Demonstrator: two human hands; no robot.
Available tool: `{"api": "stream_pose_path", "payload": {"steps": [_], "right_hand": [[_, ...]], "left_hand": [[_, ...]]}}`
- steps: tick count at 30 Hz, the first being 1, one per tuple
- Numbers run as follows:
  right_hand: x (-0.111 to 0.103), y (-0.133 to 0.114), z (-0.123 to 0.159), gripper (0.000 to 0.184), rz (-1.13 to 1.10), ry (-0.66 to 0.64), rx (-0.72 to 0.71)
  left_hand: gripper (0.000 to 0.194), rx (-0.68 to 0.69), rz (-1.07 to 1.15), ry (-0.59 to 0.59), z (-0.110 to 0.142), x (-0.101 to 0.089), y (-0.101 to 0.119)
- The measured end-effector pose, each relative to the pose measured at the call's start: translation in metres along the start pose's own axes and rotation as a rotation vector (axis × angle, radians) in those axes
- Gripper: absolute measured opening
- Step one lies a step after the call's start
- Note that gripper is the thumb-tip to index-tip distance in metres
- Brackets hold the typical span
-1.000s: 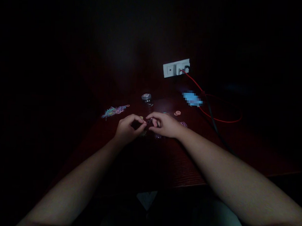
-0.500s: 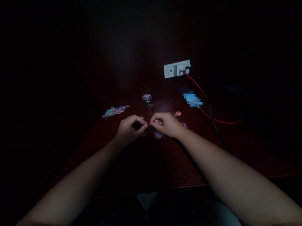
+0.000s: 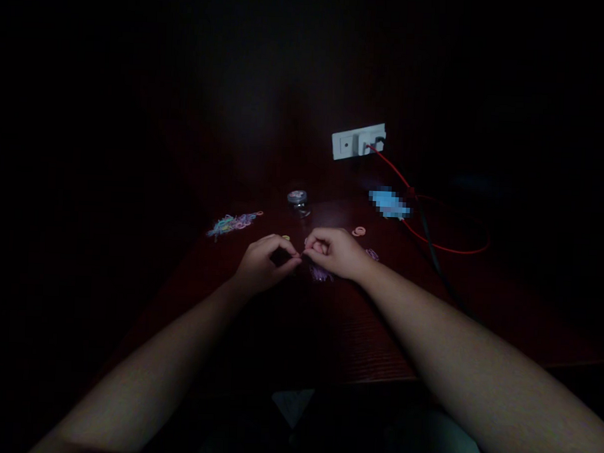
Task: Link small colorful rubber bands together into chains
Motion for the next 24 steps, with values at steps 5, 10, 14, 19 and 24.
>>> {"api": "stream_pose_path", "payload": {"steps": [5,10,14,19,24], "right_hand": [[-0.0020,-0.0020,0.0001,0.014,0.031,0.025,-0.019],[-0.0029,-0.0055,0.0009,0.013,0.058,0.028,-0.053],[-0.0018,-0.0066,0.0010,0.012,0.048,0.013,-0.063],[0.0013,-0.0055,0.0018,0.010,0.023,-0.029,-0.037],[0.0021,-0.0074,0.0022,0.010,0.044,-0.065,-0.045]], "left_hand": [[0.009,-0.010,0.005,-0.014,-0.0001,0.0003,-0.0017],[0.012,0.026,0.005,-0.043,-0.0006,0.0027,0.0001],[0.014,0.029,0.001,-0.064,-0.0014,0.0043,0.0002],[0.012,0.025,-0.001,-0.057,-0.0018,0.0029,-0.0002],[0.011,-0.004,0.006,-0.048,-0.0020,0.0021,-0.0045]]}}
Point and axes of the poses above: each hand's wrist, its own z-axis away from the middle knuckle, its own x-axis out of the palm, y = z × x, the point moved 6 cm from there along -z, towards the middle knuckle, and after that the axes turned 10 degrees about -y, right-handed, at the moved point
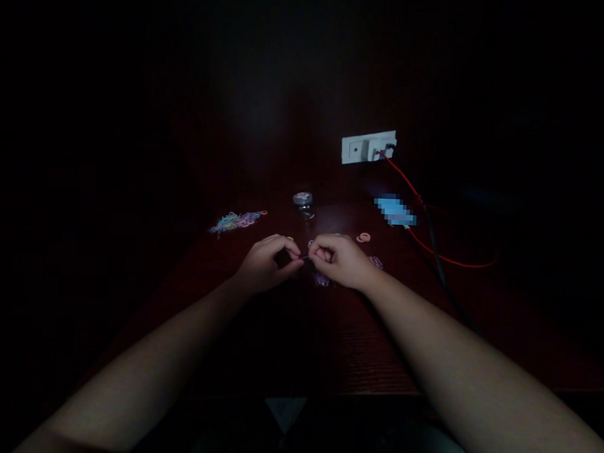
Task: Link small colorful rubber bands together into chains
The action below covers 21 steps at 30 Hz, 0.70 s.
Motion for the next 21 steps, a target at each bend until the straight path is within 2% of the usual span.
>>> {"api": "stream_pose_path", "payload": {"steps": [12,21], "right_hand": [[0.008,0.003,-0.001,0.009,0.002,-0.042,-0.001],[0.011,0.002,-0.001,0.006,-0.071,-0.043,0.016]], "left_hand": [[0.002,-0.030,-0.036,-0.018,-0.001,0.002,-0.003],[0.003,-0.059,-0.026,0.006,0.000,0.000,-0.002]]}}
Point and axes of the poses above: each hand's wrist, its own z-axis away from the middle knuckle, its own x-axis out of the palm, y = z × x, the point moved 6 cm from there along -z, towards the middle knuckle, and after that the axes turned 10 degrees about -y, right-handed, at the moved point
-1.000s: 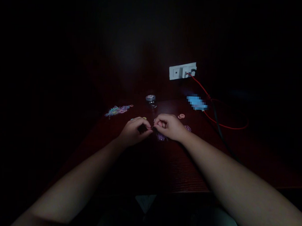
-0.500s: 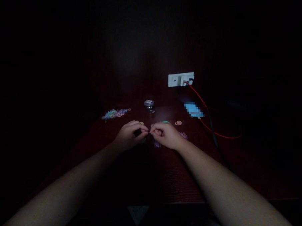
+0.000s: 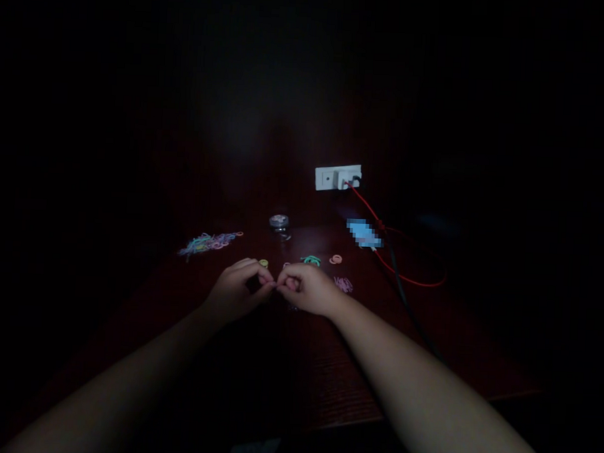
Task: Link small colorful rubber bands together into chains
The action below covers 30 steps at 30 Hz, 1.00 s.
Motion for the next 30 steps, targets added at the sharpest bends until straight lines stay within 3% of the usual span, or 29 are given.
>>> {"api": "stream_pose_path", "payload": {"steps": [22,30], "right_hand": [[-0.0020,0.0015,0.0010,0.015,-0.034,0.043,0.000],[-0.0063,-0.0074,0.0005,0.013,0.071,0.060,-0.045]], "left_hand": [[0.012,-0.020,-0.016,0.081,0.0003,-0.0036,0.0003],[0.015,-0.015,-0.018,0.085,0.0009,-0.0022,-0.0031]]}}
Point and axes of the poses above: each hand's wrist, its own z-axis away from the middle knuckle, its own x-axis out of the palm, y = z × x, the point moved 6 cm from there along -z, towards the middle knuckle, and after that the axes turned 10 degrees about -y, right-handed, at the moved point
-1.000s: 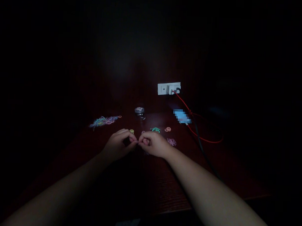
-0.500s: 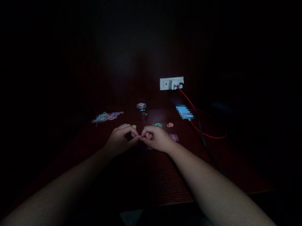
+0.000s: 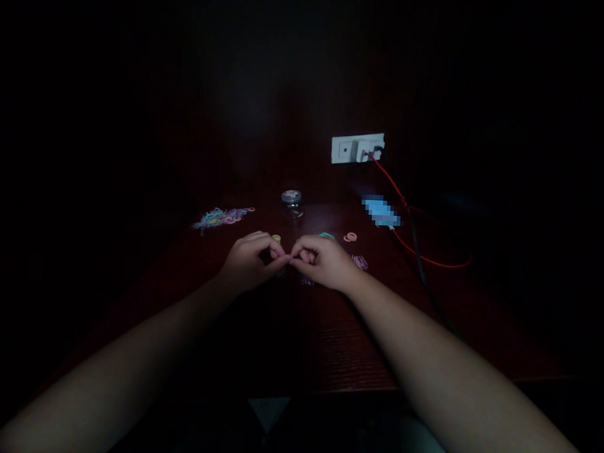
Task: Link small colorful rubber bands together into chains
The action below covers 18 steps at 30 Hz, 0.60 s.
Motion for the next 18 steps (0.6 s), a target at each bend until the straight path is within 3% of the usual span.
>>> {"api": "stream_pose_path", "payload": {"steps": [5,13,18], "right_hand": [[-0.002,-0.003,-0.001,0.014,0.042,-0.012,-0.017],[-0.008,0.013,0.001,0.016,0.013,-0.013,0.067],[-0.008,0.024,0.002,0.016,0.088,-0.100,0.111]], "left_hand": [[0.009,0.021,0.021,-0.039,0.000,0.002,0.001],[0.005,0.043,0.005,-0.093,0.000,0.004,0.002],[0.004,0.035,0.006,-0.118,0.000,0.004,0.001]]}}
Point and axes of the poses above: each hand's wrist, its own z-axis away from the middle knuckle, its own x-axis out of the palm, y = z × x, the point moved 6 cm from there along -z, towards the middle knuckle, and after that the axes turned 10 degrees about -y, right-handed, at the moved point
